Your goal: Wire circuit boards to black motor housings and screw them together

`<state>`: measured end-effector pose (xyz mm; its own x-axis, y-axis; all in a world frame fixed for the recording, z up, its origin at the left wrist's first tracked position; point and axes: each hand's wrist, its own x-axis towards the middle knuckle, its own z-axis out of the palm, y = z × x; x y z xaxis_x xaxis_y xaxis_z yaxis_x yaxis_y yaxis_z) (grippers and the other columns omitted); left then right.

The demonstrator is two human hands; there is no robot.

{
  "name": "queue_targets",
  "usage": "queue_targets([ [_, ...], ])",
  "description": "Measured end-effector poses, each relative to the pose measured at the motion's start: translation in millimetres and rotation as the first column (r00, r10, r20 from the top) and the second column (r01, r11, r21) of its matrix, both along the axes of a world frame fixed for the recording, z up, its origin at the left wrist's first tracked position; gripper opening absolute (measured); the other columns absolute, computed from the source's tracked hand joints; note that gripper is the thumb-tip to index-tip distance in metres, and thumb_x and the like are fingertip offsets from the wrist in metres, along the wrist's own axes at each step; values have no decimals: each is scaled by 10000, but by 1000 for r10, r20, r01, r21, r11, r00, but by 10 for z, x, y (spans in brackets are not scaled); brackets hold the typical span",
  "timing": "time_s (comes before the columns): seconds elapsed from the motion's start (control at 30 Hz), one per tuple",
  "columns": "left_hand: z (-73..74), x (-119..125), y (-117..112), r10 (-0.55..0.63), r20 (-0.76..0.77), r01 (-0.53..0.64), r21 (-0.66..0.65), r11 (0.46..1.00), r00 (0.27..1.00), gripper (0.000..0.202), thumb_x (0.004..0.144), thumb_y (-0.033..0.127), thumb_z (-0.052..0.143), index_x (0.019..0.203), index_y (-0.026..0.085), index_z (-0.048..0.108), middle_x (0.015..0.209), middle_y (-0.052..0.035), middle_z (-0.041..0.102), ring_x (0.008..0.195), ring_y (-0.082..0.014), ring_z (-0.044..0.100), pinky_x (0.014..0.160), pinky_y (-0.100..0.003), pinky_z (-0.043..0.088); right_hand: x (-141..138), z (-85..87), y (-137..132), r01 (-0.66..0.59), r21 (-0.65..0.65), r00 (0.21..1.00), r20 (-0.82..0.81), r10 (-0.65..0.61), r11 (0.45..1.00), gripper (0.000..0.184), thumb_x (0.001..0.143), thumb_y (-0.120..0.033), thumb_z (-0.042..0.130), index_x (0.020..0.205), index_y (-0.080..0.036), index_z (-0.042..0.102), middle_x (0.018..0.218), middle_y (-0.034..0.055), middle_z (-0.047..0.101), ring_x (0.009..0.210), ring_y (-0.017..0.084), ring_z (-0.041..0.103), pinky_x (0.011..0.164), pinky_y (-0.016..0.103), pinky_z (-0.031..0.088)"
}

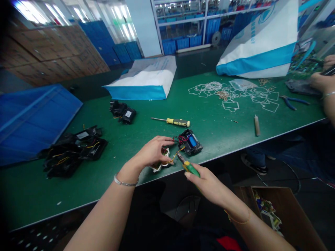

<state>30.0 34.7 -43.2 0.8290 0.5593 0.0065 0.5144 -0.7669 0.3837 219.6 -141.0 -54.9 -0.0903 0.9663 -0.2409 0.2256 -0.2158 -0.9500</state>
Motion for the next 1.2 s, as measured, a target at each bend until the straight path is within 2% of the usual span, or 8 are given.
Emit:
queue_targets([
  [0.2, 5, 6, -5, 10, -5, -10, -18, 1000, 1000, 676, 605, 480, 762, 1210, 229, 595, 1299, -52, 553, 1167, -280, 487, 997, -425, 406, 0, -12, 8, 4, 25, 1000, 22, -4, 1000, 429, 883, -428, 507, 1222, -175, 570, 999, 49, 648, 886, 210, 576, 836, 329, 438],
  [0.57, 19, 11, -14, 9, -10, -9, -9, 1000, 1000, 681, 595, 487, 767, 1203, 228, 601, 1296, -60, 555, 1166, -273, 491, 1005, -408, 401, -18, -53, -26, 2, 29, 995, 103, -5, 1000, 439, 899, -457, 471, 1253, -200, 498, 1071, 70, 630, 968, 224, 590, 891, 375, 444],
  [0.7, 6, 8, -7, 12, -1, -12, -14, 1000, 1000, 691, 590, 486, 768, 1208, 228, 598, 1296, -60, 554, 1169, -280, 486, 1003, -420, 398, -55, -100, -51, 14, -39, 997, 81, -11, 999, 465, 912, -476, 433, 1287, -200, 442, 978, 62, 626, 818, 191, 625, 741, 338, 501],
  [0.8, -1, 4, -1, -1, 7, 1, -12, 1000, 1000, 692, 591, 490, 765, 1207, 224, 598, 1288, -57, 561, 1165, -276, 489, 999, -418, 404, -78, -132, -61, 33, -38, 989, 143, -27, 999, 467, 917, -481, 423, 1289, -200, 431, 885, 48, 626, 728, 176, 613, 652, 308, 495],
  [0.87, -3, 2, -1, -2, 6, 2, -7, 1000, 1000, 690, 593, 489, 764, 1207, 223, 598, 1288, -58, 562, 1165, -275, 489, 998, -416, 406, -88, -141, -68, 53, 8, 977, 205, -53, 999, 459, 917, -469, 433, 1294, -209, 432, 889, 47, 632, 744, 182, 610, 683, 319, 488],
  [0.97, 0, 2, -8, -1, 4, 1, 0, 1000, 1000, 698, 591, 487, 765, 1214, 222, 593, 1293, -58, 559, 1174, -280, 483, 997, -416, 408, -97, -137, -77, 72, 68, 960, 266, -87, 995, 458, 913, -448, 452, 1315, -231, 435, 1026, 62, 641, 892, 217, 612, 806, 358, 469],
  [1.1, 10, 9, -21, 8, -5, -8, -9, 1000, 1000, 692, 596, 473, 762, 1219, 224, 591, 1290, -55, 562, 1177, -282, 480, 995, -414, 410, -104, -138, -75, 69, 124, 959, 265, -100, 990, 486, 909, -429, 465, 1356, -239, 433, 1230, 63, 594, 1114, 245, 553, 960, 378, 405],
  [1.2, 19, 14, -27, 15, -9, -15, -23, 1000, 1000, 696, 599, 483, 753, 1223, 221, 589, 1289, -63, 562, 1183, -286, 477, 993, -414, 410, -109, -154, -63, 66, 144, 962, 255, -101, 987, 505, 909, -426, 466, 1370, -223, 433, 1299, 68, 557, 1201, 247, 503, 1020, 384, 366],
])
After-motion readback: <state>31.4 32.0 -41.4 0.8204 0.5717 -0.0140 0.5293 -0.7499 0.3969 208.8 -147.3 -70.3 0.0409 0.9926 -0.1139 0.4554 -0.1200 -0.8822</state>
